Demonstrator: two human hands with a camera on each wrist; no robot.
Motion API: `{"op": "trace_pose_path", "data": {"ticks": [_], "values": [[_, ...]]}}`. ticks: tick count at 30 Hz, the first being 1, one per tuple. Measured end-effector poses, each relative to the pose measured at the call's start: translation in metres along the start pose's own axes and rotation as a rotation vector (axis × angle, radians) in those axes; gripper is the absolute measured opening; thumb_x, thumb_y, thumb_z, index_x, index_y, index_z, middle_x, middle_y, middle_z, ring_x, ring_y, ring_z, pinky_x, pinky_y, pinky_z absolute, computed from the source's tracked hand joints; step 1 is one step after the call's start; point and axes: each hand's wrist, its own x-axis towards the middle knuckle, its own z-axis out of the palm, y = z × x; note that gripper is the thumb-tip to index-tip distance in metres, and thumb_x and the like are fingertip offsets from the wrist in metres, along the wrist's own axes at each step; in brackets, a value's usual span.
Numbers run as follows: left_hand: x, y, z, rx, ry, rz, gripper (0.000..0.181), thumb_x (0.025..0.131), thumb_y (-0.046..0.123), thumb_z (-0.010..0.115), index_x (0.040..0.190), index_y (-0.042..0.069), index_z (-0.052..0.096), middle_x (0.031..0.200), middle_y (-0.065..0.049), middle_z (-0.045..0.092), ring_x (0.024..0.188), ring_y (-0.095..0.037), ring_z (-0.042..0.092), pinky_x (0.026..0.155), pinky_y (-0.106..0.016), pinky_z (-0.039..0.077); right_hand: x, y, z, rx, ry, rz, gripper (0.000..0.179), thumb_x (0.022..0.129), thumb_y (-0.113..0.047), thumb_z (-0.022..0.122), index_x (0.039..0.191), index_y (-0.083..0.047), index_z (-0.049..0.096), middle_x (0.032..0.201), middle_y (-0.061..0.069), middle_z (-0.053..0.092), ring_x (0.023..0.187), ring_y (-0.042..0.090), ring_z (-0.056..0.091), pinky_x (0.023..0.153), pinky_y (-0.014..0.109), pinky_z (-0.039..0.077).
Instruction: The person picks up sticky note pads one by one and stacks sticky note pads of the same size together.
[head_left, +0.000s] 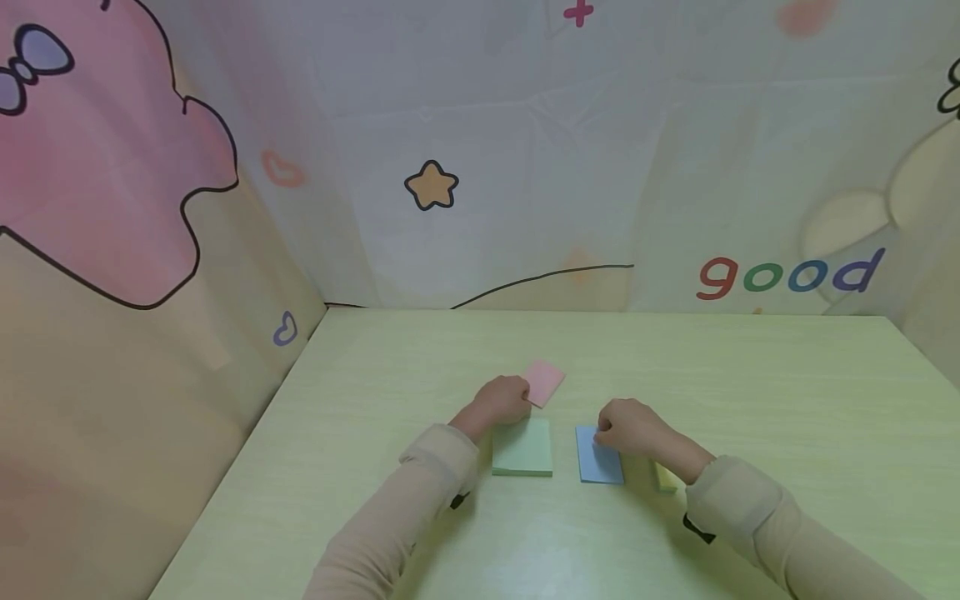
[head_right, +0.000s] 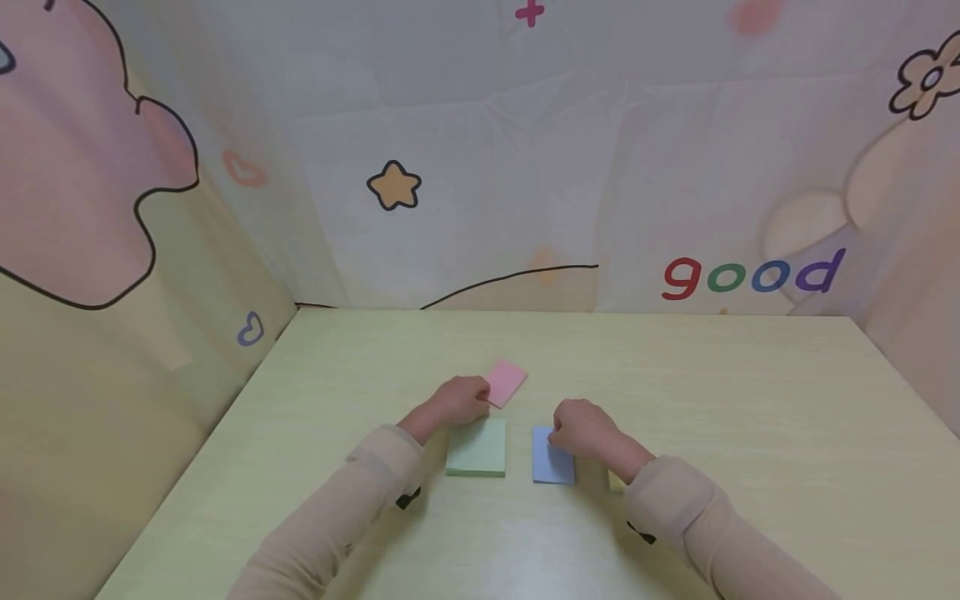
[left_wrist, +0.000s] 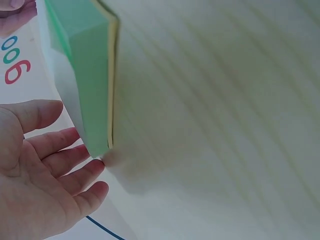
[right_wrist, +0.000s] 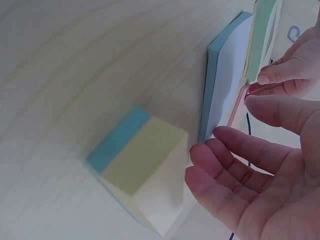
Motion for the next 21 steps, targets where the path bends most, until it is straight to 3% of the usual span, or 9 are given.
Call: {"op": "trace_pose_path", "data": {"ticks": [9,14,17,21], "values": [[-0.0035,0.0083,-0.0023,-0.003,-0.040,0.000,0.015,0.084,0.011,0.049,0.069,0.011,0.046,0.063,0.002,0.038,0.058,-0.011,0.036,0.051,-0.020,0.028,-0.0002,-0.0007,-0.0005,-0.008,-0.002,0.005,0.021,0.078,-0.011,0.058,0.058,-0.008,0.051,0.054,-0.004,0.036,0.052,0.011,0.033,0.049,0.023,0.027],[-0.0001,0.0098,-0.0009,-0.023,-0.036,0.019,0.008,0.085,0.008,0.045,0.086,0.005,0.053,0.073,-0.002,0.045,0.064,-0.013,0.039,0.055,-0.021,0.032,0.0002,-0.0004,-0.0011,-0.014,-0.005,0.002,0.019,0.078,-0.011,0.058,0.059,-0.008,0.054,0.055,-0.004,0.039,0.053,0.010,0.035,0.049,0.023,0.028],[0.0019,0.0094,0.0005,-0.054,-0.021,0.033,0.027,0.088,0.008,0.041,0.112,0.001,0.052,0.099,-0.007,0.057,0.079,-0.015,0.047,0.072,-0.023,0.042,0.0010,-0.0003,-0.0024,0.002,-0.018,0.009,0.019,0.078,-0.011,0.057,0.060,-0.007,0.056,0.055,-0.003,0.041,0.052,0.011,0.035,0.049,0.023,0.029],[0.0022,0.0096,-0.0007,-0.158,-0.012,0.011,0.044,0.090,0.010,0.037,0.133,0.000,0.036,0.135,-0.012,0.042,0.107,-0.019,0.047,0.099,-0.032,0.035,0.0034,-0.0005,-0.0050,0.055,0.016,0.010,0.017,0.081,-0.011,0.054,0.070,-0.003,0.064,0.062,0.000,0.054,0.055,0.011,0.042,0.050,0.023,0.034]]}}
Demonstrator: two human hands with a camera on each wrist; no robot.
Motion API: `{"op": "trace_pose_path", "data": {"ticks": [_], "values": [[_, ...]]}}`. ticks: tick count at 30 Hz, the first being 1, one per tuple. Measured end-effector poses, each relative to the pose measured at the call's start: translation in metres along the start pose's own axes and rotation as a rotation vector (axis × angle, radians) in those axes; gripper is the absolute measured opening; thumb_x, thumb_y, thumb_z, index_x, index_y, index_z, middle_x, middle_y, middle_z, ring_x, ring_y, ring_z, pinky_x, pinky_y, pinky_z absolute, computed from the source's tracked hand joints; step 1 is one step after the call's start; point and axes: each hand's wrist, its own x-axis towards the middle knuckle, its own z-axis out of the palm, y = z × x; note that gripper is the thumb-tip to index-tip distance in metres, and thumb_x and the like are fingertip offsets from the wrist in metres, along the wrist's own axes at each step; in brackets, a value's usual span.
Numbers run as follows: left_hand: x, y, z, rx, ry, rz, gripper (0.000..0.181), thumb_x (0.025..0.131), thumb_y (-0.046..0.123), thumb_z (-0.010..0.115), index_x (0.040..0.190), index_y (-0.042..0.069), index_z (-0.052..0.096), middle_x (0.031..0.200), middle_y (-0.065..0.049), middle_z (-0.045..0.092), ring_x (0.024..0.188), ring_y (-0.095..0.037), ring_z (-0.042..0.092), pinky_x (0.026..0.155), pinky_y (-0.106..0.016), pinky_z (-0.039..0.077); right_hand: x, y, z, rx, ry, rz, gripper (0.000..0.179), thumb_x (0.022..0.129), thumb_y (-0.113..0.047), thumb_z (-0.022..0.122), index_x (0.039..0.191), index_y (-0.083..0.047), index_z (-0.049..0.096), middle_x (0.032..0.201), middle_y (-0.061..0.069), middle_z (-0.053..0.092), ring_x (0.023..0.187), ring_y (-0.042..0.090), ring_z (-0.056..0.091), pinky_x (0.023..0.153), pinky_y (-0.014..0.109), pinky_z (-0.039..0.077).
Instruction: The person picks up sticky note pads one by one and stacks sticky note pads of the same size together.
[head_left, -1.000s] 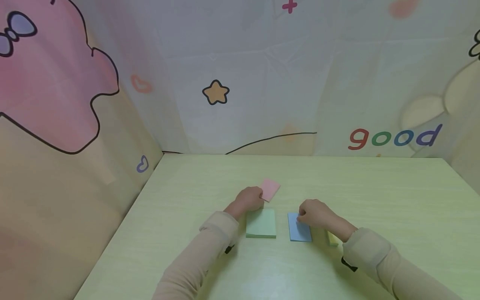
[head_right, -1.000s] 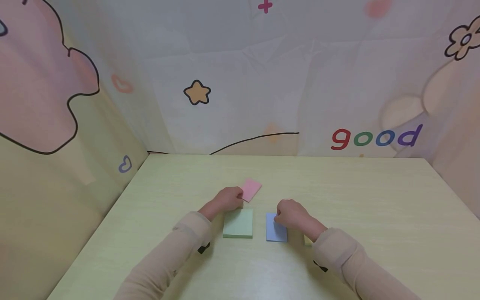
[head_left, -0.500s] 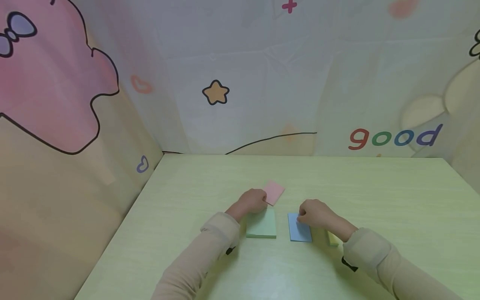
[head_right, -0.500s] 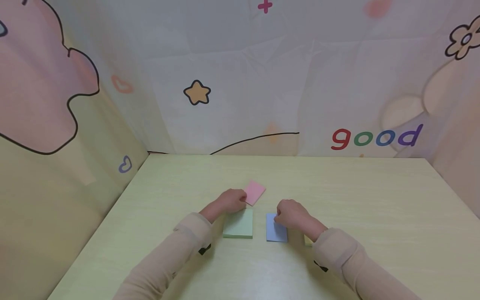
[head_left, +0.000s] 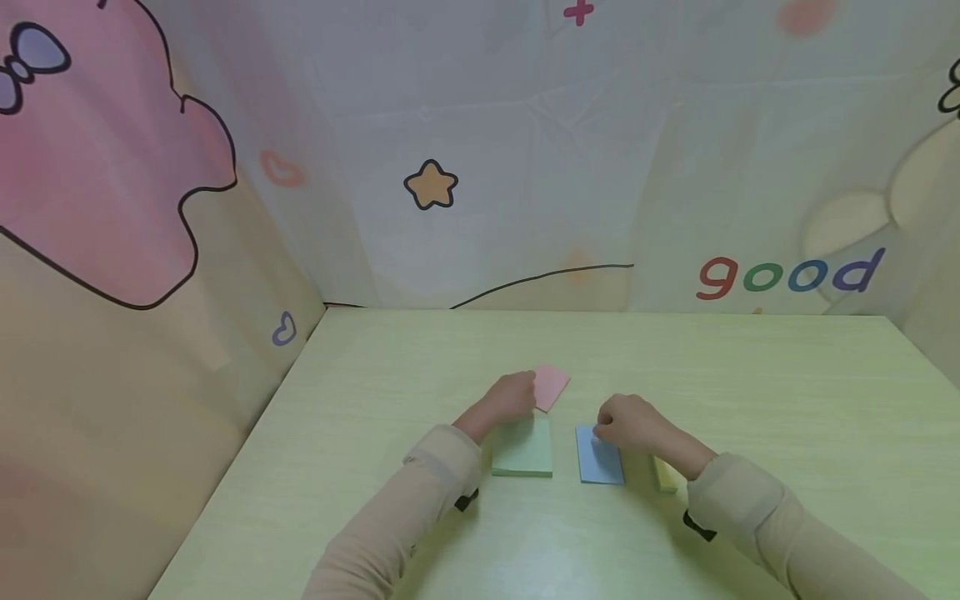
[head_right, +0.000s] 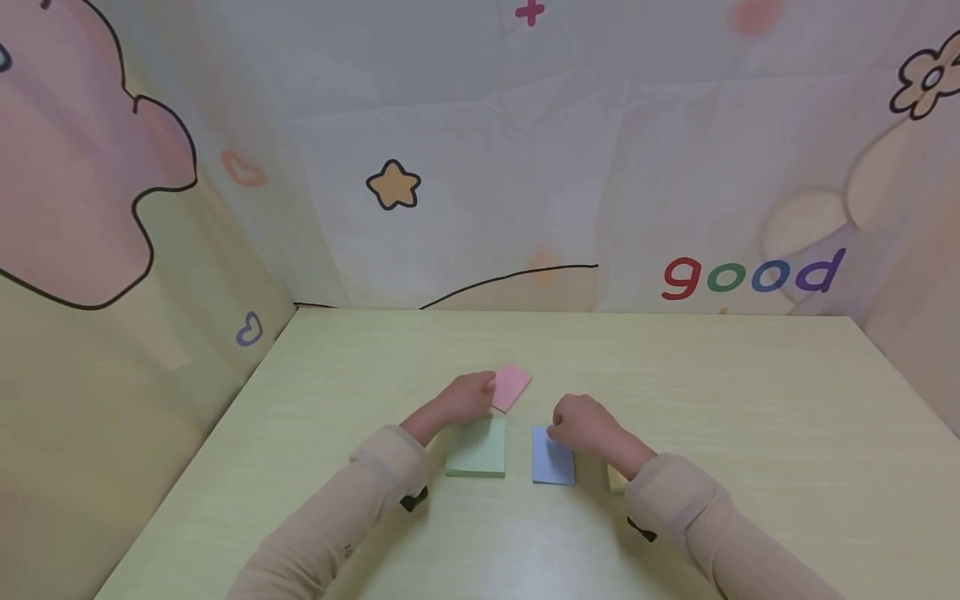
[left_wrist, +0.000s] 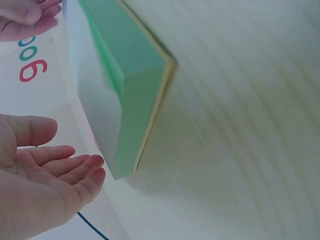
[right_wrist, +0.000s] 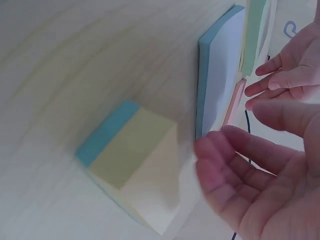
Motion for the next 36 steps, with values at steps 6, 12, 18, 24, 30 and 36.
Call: {"op": "trace_pose_path", "data": {"ticks": [6,12,18,24,30,36], "values": [[0.000,0.001,-0.003,-0.154,0.014,-0.048,0.047,0.087,0.009,0.039,0.133,0.000,0.034,0.136,-0.014,0.040,0.120,-0.023,0.042,0.102,-0.036,0.031,0.007,-0.007,-0.003,0.377,0.018,0.058,0.028,0.086,-0.010,0.046,0.102,0.009,0.059,0.089,0.019,0.064,0.070,0.015,0.058,0.062,0.026,0.049],[0.002,-0.001,-0.003,-0.226,0.023,-0.065,0.049,0.084,0.007,0.042,0.132,-0.001,0.037,0.134,-0.015,0.043,0.119,-0.023,0.043,0.100,-0.037,0.034,0.016,-0.012,-0.001,0.757,-0.104,0.132,0.041,0.090,-0.012,0.042,0.122,0.012,0.042,0.121,0.028,0.048,0.100,0.028,0.057,0.085,0.033,0.048],[0.000,0.001,-0.005,-0.254,0.017,-0.068,0.050,0.082,0.006,0.043,0.131,-0.002,0.038,0.133,-0.015,0.043,0.115,-0.023,0.045,0.099,-0.037,0.035,0.025,-0.015,0.001,0.943,-0.167,0.177,0.047,0.091,-0.011,0.041,0.130,0.013,0.030,0.129,0.029,0.039,0.108,0.026,0.053,0.094,0.037,0.041],[-0.002,0.003,-0.004,-0.322,-0.003,-0.096,0.050,0.082,0.006,0.044,0.132,-0.001,0.037,0.133,-0.015,0.044,0.116,-0.023,0.044,0.099,-0.037,0.035,0.031,-0.013,0.005,1.049,-0.183,0.194,0.050,0.090,-0.010,0.039,0.132,0.014,0.023,0.131,0.030,0.034,0.105,0.022,0.053,0.100,0.040,0.035],[-0.004,0.006,-0.004,-0.335,-0.021,-0.108,0.050,0.083,0.007,0.045,0.132,-0.001,0.037,0.132,-0.014,0.044,0.110,-0.021,0.046,0.097,-0.037,0.036,0.033,-0.013,0.006,1.091,-0.183,0.211,0.049,0.091,-0.009,0.034,0.132,0.015,0.020,0.135,0.034,0.028,0.117,0.033,0.044,0.103,0.042,0.030],[-0.007,0.009,-0.004,-0.320,-0.026,-0.110,0.048,0.084,0.010,0.046,0.130,-0.001,0.039,0.132,-0.014,0.045,0.104,-0.021,0.047,0.094,-0.037,0.038,0.032,-0.010,0.006,1.115,-0.167,0.258,0.051,0.092,-0.014,0.036,0.132,0.013,0.022,0.135,0.033,0.029,0.120,0.035,0.041,0.102,0.041,0.032]]}}
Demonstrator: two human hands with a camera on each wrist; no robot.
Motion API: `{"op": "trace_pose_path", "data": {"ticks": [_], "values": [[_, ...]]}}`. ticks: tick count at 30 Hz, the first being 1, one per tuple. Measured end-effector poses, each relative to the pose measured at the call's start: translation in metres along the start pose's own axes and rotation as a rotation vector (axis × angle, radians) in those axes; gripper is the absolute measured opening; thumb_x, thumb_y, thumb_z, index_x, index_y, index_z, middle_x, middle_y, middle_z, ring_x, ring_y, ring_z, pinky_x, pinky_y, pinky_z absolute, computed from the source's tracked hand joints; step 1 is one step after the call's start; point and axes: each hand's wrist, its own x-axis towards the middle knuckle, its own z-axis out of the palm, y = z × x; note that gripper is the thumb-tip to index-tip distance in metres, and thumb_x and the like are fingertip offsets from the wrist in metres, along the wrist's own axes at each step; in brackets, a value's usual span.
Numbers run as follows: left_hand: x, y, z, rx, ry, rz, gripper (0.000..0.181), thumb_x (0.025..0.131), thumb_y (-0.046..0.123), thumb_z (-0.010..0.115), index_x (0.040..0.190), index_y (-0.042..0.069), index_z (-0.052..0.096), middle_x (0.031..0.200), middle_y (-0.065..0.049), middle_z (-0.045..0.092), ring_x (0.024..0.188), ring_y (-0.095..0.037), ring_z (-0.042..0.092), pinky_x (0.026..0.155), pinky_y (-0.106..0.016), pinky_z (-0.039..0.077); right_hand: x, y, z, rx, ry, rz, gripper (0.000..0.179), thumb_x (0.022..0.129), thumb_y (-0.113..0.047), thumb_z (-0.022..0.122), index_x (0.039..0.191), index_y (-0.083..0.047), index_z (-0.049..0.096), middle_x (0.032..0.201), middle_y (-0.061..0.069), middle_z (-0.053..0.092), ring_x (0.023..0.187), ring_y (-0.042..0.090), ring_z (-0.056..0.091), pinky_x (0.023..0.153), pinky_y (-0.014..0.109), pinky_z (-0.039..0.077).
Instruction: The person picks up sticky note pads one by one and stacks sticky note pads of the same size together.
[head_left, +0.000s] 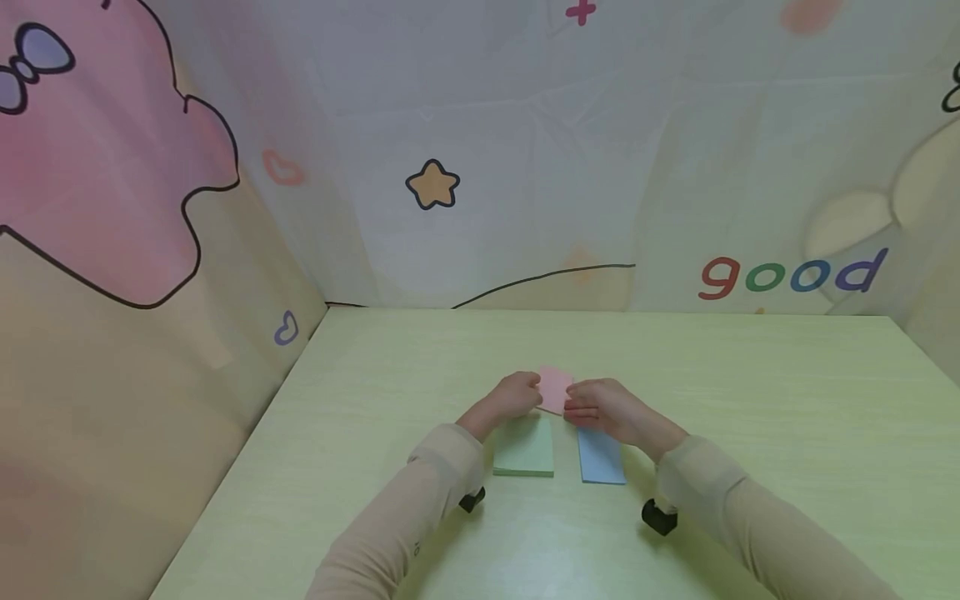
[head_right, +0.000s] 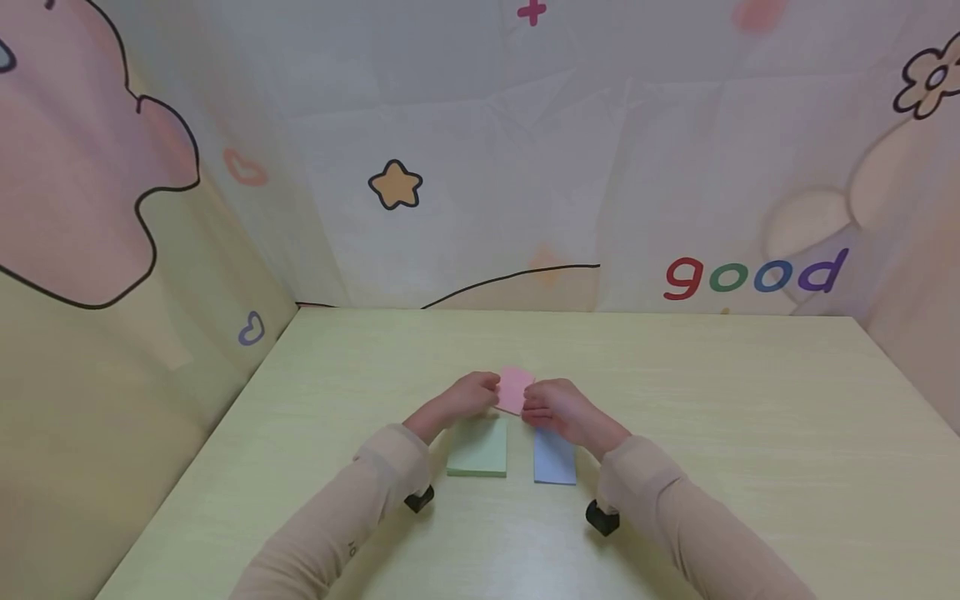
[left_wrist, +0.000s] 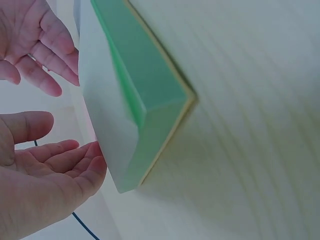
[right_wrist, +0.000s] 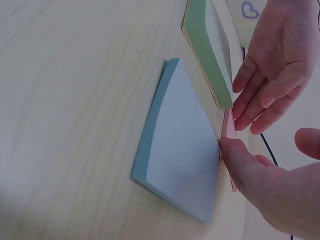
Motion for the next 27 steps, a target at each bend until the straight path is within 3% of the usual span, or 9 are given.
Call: {"op": "trace_pose_path", "data": {"ticks": [11,27], "values": [[0.001,0.004,0.005,0.023,0.014,0.000,0.046,0.084,0.012,0.048,0.127,0.000,0.044,0.122,-0.013,0.052,0.089,-0.018,0.050,0.080,-0.031,0.043,-0.002,0.000,-0.007,0.025,0.039,0.013,0.050,0.092,-0.014,0.037,0.132,0.013,0.025,0.132,0.034,0.032,0.113,0.034,0.048,0.100,0.043,0.034],[-0.005,0.012,0.011,0.059,0.021,-0.008,0.041,0.085,0.015,0.049,0.123,0.000,0.048,0.126,-0.012,0.051,0.100,-0.020,0.050,0.092,-0.037,0.041,-0.004,-0.001,-0.012,-0.005,0.070,0.041,0.050,0.091,-0.016,0.037,0.132,0.010,0.026,0.130,0.031,0.037,0.099,0.024,0.056,0.095,0.039,0.040]]}}
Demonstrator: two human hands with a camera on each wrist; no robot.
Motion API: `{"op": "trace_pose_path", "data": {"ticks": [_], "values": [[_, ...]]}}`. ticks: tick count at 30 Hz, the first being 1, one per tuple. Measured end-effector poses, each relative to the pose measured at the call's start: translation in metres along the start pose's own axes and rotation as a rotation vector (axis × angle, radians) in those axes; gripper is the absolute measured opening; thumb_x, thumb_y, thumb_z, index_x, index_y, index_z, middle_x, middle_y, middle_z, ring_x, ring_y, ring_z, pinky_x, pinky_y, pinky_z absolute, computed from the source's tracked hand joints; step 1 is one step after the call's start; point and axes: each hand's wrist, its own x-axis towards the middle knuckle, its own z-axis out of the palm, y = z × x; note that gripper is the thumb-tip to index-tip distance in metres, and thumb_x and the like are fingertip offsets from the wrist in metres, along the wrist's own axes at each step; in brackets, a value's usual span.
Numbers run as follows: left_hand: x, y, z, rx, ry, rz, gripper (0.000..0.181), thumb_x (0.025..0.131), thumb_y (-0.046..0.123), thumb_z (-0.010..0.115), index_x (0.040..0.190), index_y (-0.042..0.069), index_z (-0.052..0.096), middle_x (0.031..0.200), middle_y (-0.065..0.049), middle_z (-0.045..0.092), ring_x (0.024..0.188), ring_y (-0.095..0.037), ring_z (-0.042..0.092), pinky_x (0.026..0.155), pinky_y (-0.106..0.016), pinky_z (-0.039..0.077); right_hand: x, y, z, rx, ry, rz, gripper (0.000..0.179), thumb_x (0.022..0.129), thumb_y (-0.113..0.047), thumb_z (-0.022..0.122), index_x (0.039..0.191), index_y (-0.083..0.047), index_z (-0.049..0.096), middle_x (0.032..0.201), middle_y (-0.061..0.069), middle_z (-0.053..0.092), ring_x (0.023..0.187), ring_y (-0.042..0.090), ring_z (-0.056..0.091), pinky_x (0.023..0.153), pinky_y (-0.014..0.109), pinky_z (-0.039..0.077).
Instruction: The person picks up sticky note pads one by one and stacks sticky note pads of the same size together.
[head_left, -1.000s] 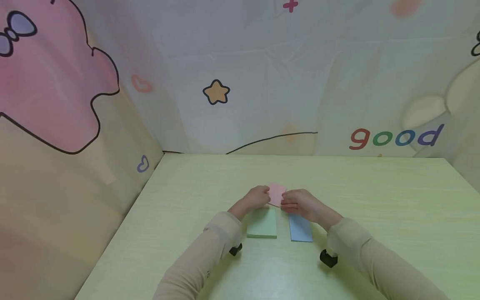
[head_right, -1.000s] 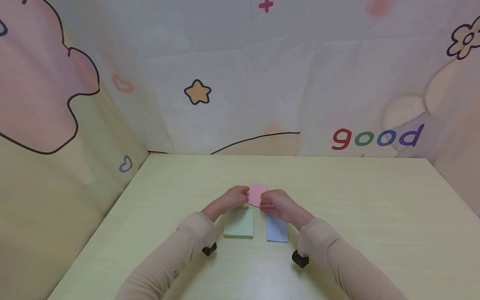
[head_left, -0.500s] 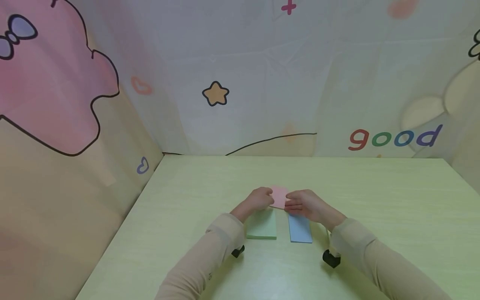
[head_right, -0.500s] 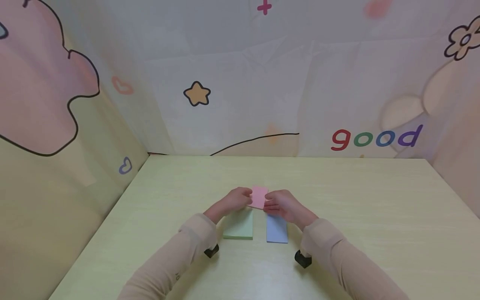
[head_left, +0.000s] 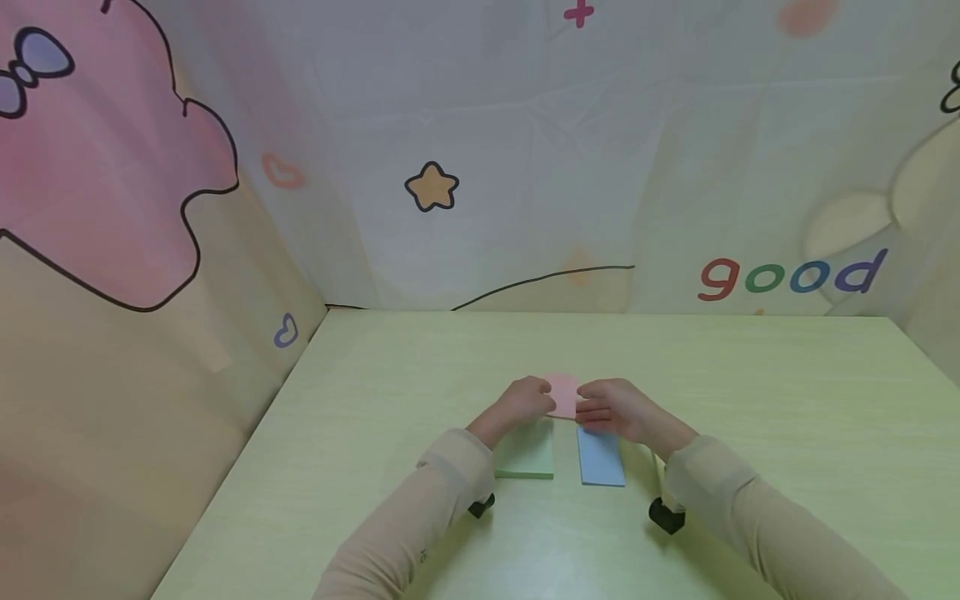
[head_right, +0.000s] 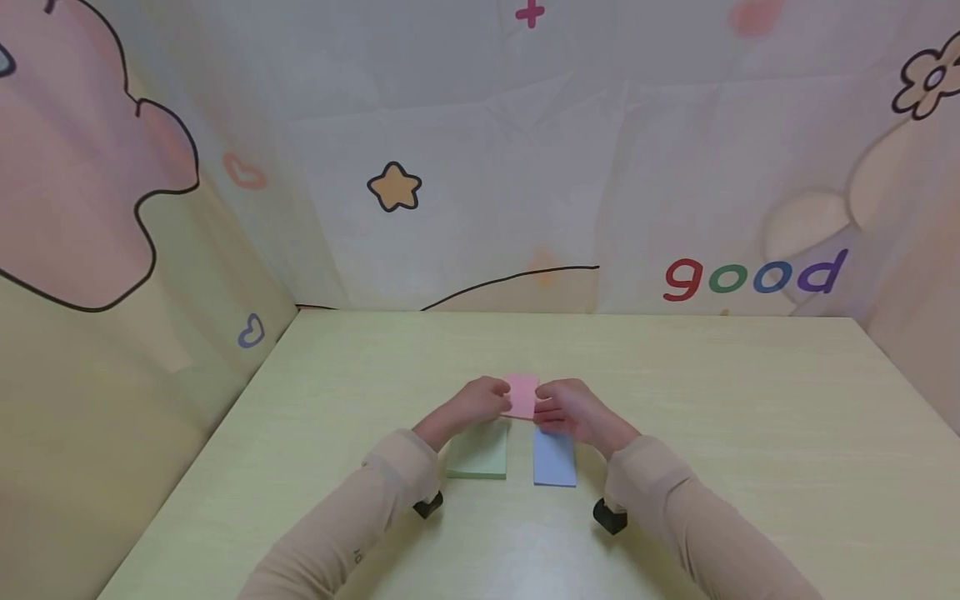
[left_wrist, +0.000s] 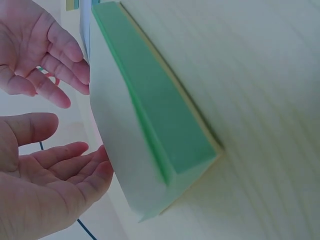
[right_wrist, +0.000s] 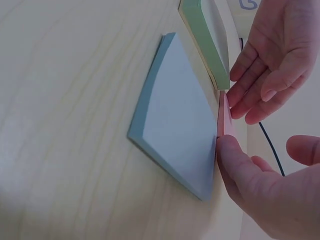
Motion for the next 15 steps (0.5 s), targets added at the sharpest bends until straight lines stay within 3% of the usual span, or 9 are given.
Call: {"op": "trace_pose_path", "data": {"ticks": [5,9,11,15], "values": [[-0.001,0.002,0.000,0.023,-0.004,-0.028,0.040,0.083,0.015,0.049,0.120,0.000,0.051,0.118,-0.010,0.054,0.093,-0.019,0.050,0.087,-0.035,0.042,0.002,-0.001,-0.002,-0.019,0.030,0.034,0.048,0.090,-0.015,0.040,0.130,0.009,0.029,0.117,0.026,0.049,0.088,0.021,0.060,0.086,0.036,0.047],[0.001,0.003,-0.001,0.038,0.032,-0.037,0.043,0.083,0.016,0.048,0.124,0.001,0.047,0.124,-0.010,0.051,0.096,-0.020,0.048,0.087,-0.034,0.041,0.005,-0.003,-0.003,-0.053,0.055,0.011,0.047,0.089,-0.015,0.041,0.128,0.009,0.030,0.103,0.016,0.053,0.081,0.015,0.058,0.079,0.031,0.049],[0.003,0.003,-0.002,0.014,0.062,-0.032,0.047,0.084,0.015,0.047,0.129,0.001,0.042,0.132,-0.010,0.045,0.102,-0.021,0.046,0.092,-0.034,0.039,0.006,-0.005,-0.003,-0.073,0.063,-0.016,0.048,0.089,-0.015,0.039,0.129,0.009,0.028,0.107,0.017,0.050,0.083,0.015,0.055,0.079,0.029,0.048],[0.009,0.002,-0.005,-0.087,0.119,-0.006,0.049,0.085,0.011,0.044,0.131,-0.001,0.037,0.135,-0.013,0.041,0.119,-0.024,0.042,0.099,-0.037,0.035,0.010,-0.008,-0.004,-0.076,0.075,-0.048,0.052,0.091,-0.015,0.034,0.135,0.007,0.020,0.130,0.026,0.034,0.103,0.025,0.049,0.089,0.034,0.043]]}}
